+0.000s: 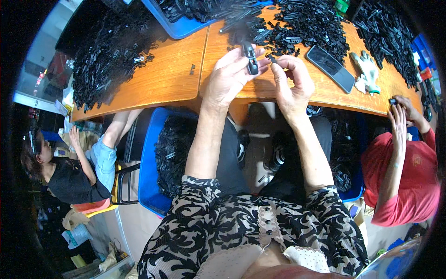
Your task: The person assembles small plastic components by joining parts together by hand at a workbench and dropping the assembled pieces into a storage bin.
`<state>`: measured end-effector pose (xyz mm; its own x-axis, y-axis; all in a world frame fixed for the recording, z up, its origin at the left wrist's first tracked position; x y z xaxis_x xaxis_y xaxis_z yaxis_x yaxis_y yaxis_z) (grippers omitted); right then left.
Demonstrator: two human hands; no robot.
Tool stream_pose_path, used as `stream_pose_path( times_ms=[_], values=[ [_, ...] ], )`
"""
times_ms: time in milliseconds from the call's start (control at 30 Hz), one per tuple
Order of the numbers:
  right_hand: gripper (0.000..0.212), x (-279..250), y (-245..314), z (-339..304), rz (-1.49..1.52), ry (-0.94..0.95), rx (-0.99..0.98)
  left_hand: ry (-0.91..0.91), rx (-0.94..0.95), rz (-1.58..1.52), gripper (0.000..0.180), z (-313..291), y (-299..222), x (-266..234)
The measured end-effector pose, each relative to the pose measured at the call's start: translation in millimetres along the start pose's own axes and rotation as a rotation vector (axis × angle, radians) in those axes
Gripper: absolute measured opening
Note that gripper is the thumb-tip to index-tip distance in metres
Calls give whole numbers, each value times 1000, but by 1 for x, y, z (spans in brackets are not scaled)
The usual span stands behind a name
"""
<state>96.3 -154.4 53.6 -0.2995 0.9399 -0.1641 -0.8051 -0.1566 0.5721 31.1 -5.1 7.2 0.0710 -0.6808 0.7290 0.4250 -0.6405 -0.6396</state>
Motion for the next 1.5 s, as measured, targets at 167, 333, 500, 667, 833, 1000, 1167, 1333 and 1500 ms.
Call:
stream_pose_path(
  times_ms=[167,333,500,667,833,1000,1167,1333,1500],
  values=[
    [15,0,10,-3,-106,-46,-130,-7,71,569,35,0,7,7],
    [20,1,20,-5,-270,-54,-257,27,-21,-23,29,1,21,15],
    [20,3,20,-6,-329,-17,-333,40,11,11,32,1,18,18],
    [18,12,23,-5,-420,66,-412,9,17,62,33,-1,8,21],
    [35,36,31,-14,-555,262,-444,-260,6,214,24,-12,3,6],
    [46,58,27,-18,-310,398,-220,-481,311,281,19,-21,-43,-17],
    [41,134,42,-8,-294,539,-251,-705,873,248,18,-72,-130,-32],
    [21,199,10,-6,-426,670,-462,-838,817,421,19,-74,-123,-23],
    [13,178,6,-10,-445,657,-414,-729,739,700,19,-44,-115,-19]
  ],
)
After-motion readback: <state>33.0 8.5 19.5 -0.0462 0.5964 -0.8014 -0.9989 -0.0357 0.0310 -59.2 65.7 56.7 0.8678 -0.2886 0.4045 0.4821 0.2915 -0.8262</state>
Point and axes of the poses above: each hand's wrist, its own z-axis towards the middle knuckle, its own x-axis out of the palm, y = z × x, the point moved 6 cm from there along z, towards the middle knuckle, and after that the axes turned 2 degrees about -z, right-handed, at the moved point
